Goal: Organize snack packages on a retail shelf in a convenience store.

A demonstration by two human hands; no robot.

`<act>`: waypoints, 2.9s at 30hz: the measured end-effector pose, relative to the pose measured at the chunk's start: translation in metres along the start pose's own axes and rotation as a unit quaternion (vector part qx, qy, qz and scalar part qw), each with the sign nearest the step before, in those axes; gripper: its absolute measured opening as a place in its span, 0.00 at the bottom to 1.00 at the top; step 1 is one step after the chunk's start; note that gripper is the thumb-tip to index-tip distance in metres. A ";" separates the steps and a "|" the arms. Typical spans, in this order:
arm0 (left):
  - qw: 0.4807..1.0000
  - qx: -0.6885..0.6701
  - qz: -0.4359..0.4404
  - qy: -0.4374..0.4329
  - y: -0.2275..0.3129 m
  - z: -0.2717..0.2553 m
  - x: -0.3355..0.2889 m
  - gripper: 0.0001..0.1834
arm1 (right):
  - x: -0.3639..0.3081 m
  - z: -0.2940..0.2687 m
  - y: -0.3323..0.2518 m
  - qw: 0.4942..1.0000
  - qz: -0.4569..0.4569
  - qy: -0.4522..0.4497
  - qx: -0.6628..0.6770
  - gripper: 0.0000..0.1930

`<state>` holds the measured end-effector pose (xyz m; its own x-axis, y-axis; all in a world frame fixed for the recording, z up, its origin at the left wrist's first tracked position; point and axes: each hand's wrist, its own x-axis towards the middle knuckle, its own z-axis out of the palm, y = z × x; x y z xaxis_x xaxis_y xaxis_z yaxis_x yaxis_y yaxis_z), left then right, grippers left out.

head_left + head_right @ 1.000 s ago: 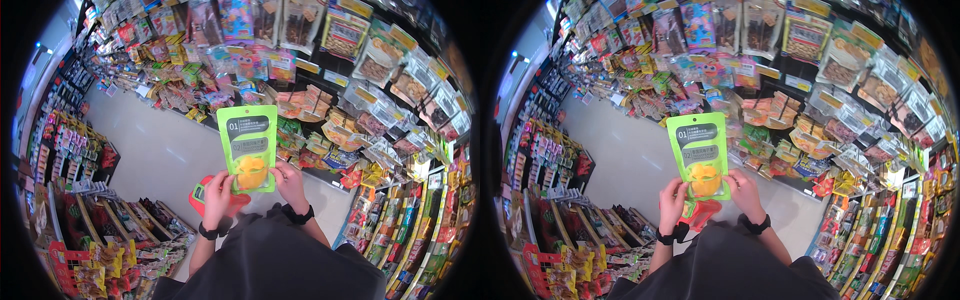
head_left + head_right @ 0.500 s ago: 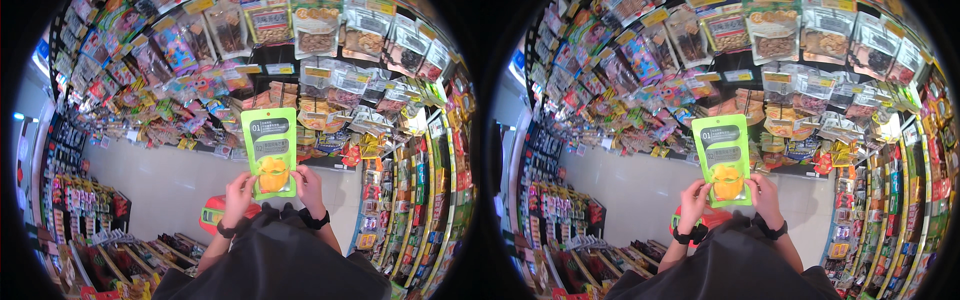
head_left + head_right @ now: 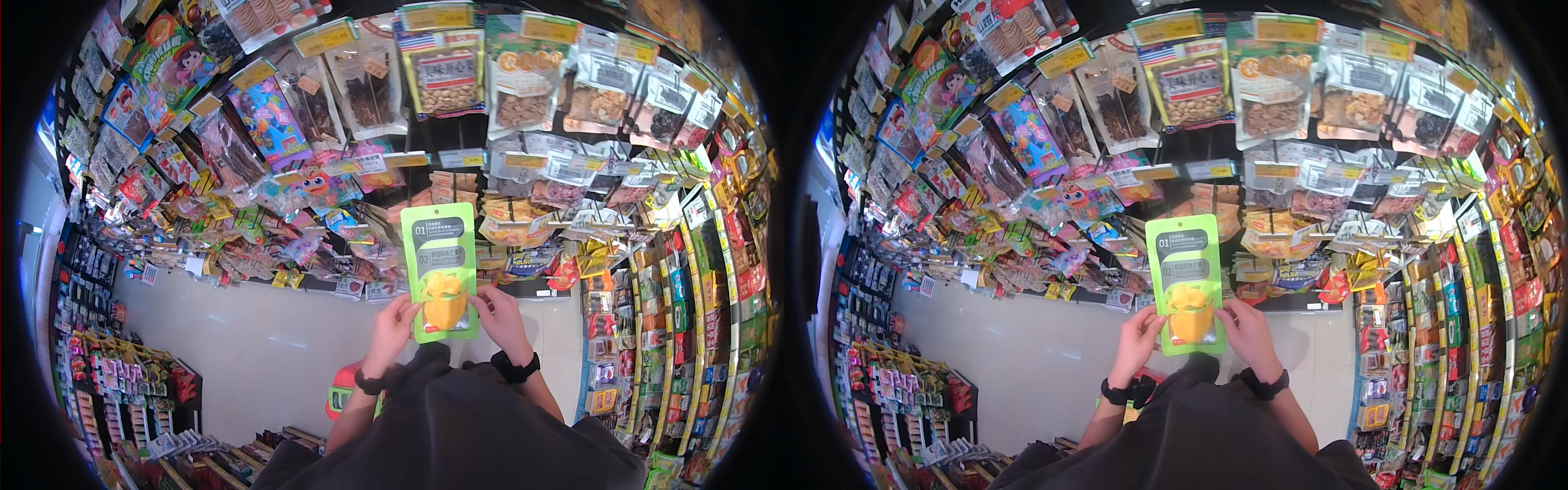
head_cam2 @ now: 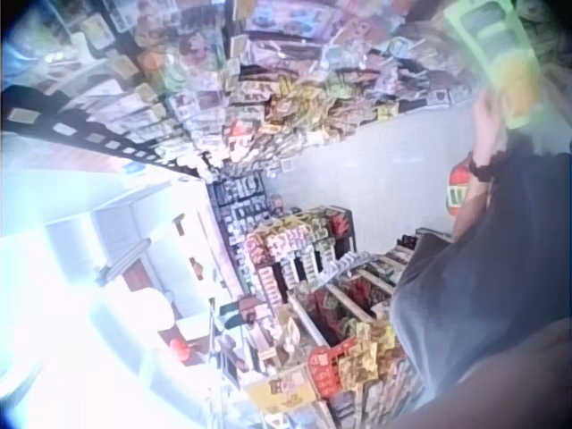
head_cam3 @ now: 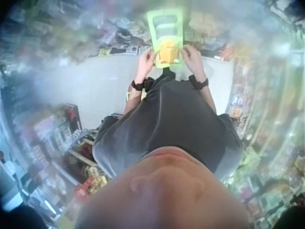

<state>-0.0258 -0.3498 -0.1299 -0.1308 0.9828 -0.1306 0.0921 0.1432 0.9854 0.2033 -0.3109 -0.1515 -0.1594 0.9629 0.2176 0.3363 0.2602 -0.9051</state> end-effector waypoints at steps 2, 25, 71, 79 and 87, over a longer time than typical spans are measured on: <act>0.999 0.004 0.032 -0.014 -0.019 -0.025 0.021 0.12 | 0.015 0.019 0.007 1.000 0.001 -0.017 -0.005 0.07; 0.992 0.061 0.074 -0.082 -0.044 -0.117 0.173 0.09 | 0.200 0.077 -0.043 0.974 -0.032 0.059 0.217 0.25; 0.993 0.016 0.030 -0.115 -0.029 -0.077 0.207 0.06 | 0.227 0.058 -0.071 0.978 -0.126 0.090 0.142 0.24; 0.988 0.034 0.078 -0.126 -0.039 -0.079 0.212 0.07 | 0.224 0.060 -0.068 0.974 -0.132 0.086 0.164 0.25; 0.991 0.007 0.068 -0.114 -0.038 -0.076 0.212 0.07 | 0.225 0.056 -0.067 0.976 -0.133 0.064 0.158 0.25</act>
<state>-0.1320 -0.1557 -0.1871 0.1108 0.9936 -0.0206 0.1075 0.0086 0.9942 0.0926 -0.1159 -0.0621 -0.0786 0.8710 0.4850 -0.0074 0.4860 -0.8739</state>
